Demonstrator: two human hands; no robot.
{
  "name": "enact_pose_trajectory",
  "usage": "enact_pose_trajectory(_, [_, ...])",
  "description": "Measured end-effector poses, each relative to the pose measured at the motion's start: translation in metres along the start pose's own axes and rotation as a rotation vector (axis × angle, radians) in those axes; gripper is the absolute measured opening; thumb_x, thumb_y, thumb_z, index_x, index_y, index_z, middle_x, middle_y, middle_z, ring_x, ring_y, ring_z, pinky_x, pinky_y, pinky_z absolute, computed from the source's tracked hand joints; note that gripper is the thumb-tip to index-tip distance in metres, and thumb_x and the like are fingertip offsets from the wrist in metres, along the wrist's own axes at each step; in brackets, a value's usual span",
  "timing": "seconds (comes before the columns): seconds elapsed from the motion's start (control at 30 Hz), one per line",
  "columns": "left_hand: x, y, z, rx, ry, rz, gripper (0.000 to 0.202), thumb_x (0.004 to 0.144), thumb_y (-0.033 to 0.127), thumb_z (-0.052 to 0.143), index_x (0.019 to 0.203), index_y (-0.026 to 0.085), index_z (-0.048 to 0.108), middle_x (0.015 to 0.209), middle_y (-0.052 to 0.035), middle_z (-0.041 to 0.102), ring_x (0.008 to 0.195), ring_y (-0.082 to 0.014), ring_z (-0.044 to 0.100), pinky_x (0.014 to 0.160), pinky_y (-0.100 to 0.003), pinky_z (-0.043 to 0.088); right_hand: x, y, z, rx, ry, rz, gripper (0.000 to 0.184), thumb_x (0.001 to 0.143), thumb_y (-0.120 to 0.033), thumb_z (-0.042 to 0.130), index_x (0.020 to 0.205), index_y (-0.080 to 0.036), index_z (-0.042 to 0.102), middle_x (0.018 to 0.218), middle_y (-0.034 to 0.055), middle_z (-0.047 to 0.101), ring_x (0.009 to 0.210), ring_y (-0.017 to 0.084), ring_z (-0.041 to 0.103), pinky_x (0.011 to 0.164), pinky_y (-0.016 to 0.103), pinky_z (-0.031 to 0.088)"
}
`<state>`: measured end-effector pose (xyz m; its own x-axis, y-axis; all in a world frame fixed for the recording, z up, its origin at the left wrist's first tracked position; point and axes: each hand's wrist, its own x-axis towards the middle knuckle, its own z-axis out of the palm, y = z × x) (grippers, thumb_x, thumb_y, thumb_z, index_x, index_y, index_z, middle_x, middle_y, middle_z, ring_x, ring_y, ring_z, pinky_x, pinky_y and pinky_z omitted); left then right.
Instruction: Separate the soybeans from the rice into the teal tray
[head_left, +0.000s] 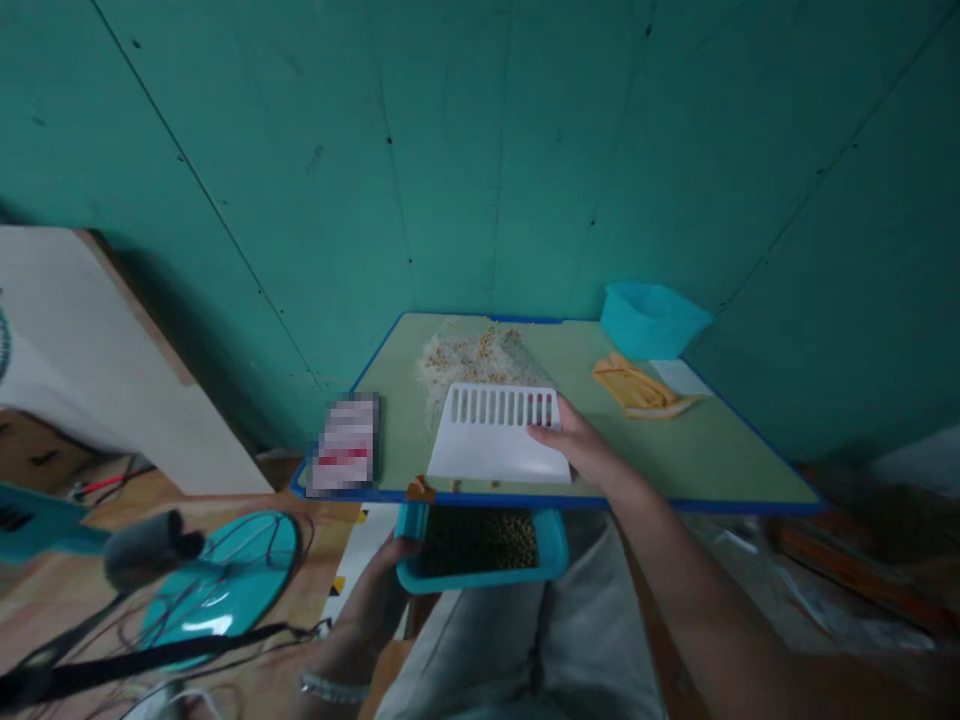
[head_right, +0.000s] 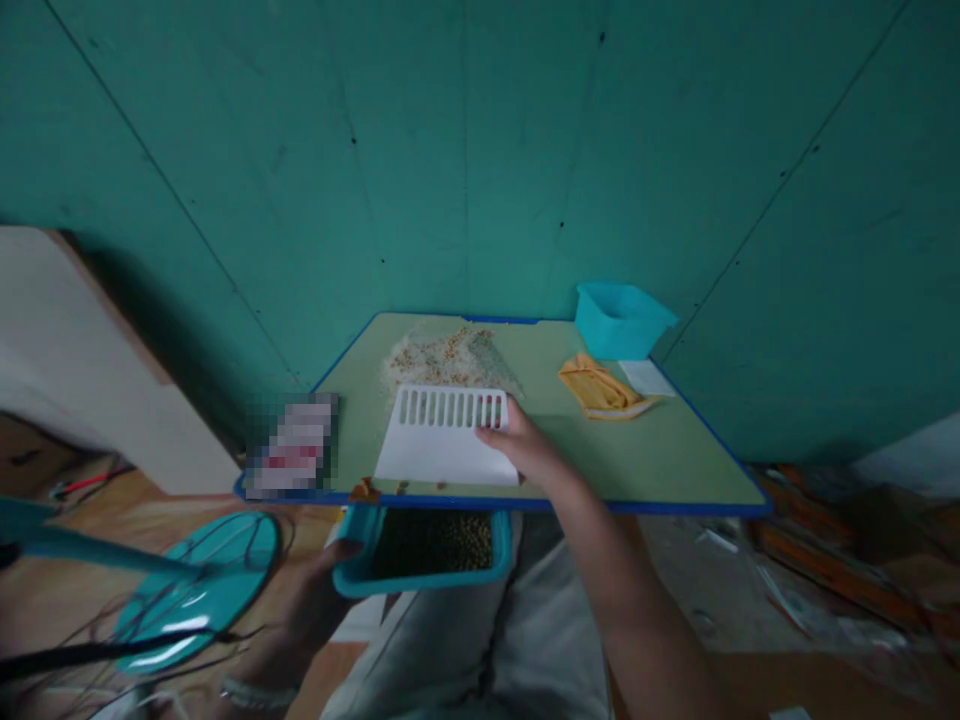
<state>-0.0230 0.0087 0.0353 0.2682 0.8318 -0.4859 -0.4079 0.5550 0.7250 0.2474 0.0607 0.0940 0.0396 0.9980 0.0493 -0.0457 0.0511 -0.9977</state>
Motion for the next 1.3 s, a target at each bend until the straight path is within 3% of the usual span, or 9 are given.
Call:
enact_pose_trajectory(0.1, [0.002,-0.005,-0.004,0.061,0.039,0.029,0.028,0.073,0.024,0.059,0.098,0.018,0.069,0.078,-0.0062,0.078,0.076,-0.0287,0.068,0.068,-0.041,0.052,0.001,0.002,0.0,0.038,-0.011,-0.021,0.044,0.061,-0.022,0.073,0.102,-0.024,0.057,0.09,-0.0004,0.07,0.083,0.021,0.064,0.082,0.036,0.051])
enact_pose_trajectory(0.27, [-0.001,-0.008,-0.01,0.139,0.143,0.029,0.019,0.089,0.034,0.054,0.09,0.018,0.063,0.076,0.0001,0.067,0.062,-0.0169,0.062,0.058,-0.034,0.05,-0.001,0.0,0.0,0.08,-0.025,-0.041,0.046,0.057,-0.018,0.073,0.101,-0.025,0.06,0.098,-0.0006,0.071,0.092,0.021,0.064,0.089,0.04,0.049])
enact_pose_trajectory(0.5, [-0.011,-0.011,-0.002,0.129,0.184,0.044,0.021,0.09,0.037,0.055,0.089,0.017,0.062,0.076,0.0017,0.063,0.057,-0.0134,0.059,0.051,-0.03,0.05,-0.005,-0.001,-0.001,0.096,-0.075,-0.046,0.041,0.062,-0.016,0.074,0.1,-0.023,0.06,0.093,0.0002,0.071,0.088,0.021,0.066,0.085,0.04,0.052])
enact_pose_trajectory(0.7, [-0.012,-0.015,0.0,0.094,0.205,0.041,0.023,0.089,0.036,0.057,0.1,0.017,0.063,0.092,-0.003,0.068,0.068,-0.0164,0.064,0.059,-0.034,0.054,-0.004,0.002,-0.001,0.061,-0.129,-0.04,0.026,0.089,-0.029,0.059,0.111,-0.015,0.059,0.107,0.0062,0.064,0.09,0.018,0.064,0.078,0.039,0.054])
enact_pose_trajectory(0.87, [-0.011,-0.017,0.001,0.087,0.218,0.044,0.025,0.088,0.036,0.058,0.104,0.018,0.063,0.098,-0.0044,0.069,0.073,-0.018,0.065,0.062,-0.037,0.055,-0.002,0.006,-0.002,0.058,-0.145,-0.035,0.028,0.09,-0.03,0.058,0.114,-0.016,0.058,0.109,0.0064,0.063,0.089,0.018,0.063,0.077,0.038,0.054])
enact_pose_trajectory(1.07, [-0.01,-0.016,0.002,0.132,0.222,0.026,0.023,0.09,0.038,0.055,0.092,0.017,0.063,0.082,-0.0005,0.066,0.06,-0.0141,0.06,0.053,-0.031,0.05,-0.004,0.004,0.0,0.086,-0.149,-0.032,0.027,0.09,-0.03,0.058,0.113,-0.015,0.058,0.107,0.0061,0.064,0.088,0.017,0.064,0.077,0.038,0.054])
enact_pose_trajectory(1.13, [-0.01,-0.014,0.001,0.147,0.219,0.024,0.022,0.09,0.038,0.054,0.09,0.017,0.062,0.078,0.0008,0.064,0.057,-0.0132,0.058,0.05,-0.03,0.049,-0.004,0.003,0.0,0.102,-0.141,-0.032,0.025,0.087,-0.027,0.062,0.109,-0.016,0.059,0.101,0.0043,0.066,0.085,0.017,0.064,0.078,0.038,0.053])
enact_pose_trajectory(1.3, [-0.003,-0.012,-0.004,0.157,0.197,0.031,0.024,0.09,0.039,0.053,0.081,0.018,0.061,0.069,0.0037,0.06,0.052,-0.0127,0.055,0.05,-0.03,0.047,-0.001,0.001,0.0,0.135,-0.118,-0.038,0.036,0.062,-0.018,0.074,0.095,-0.023,0.061,0.086,-0.002,0.071,0.084,0.021,0.066,0.082,0.037,0.052])
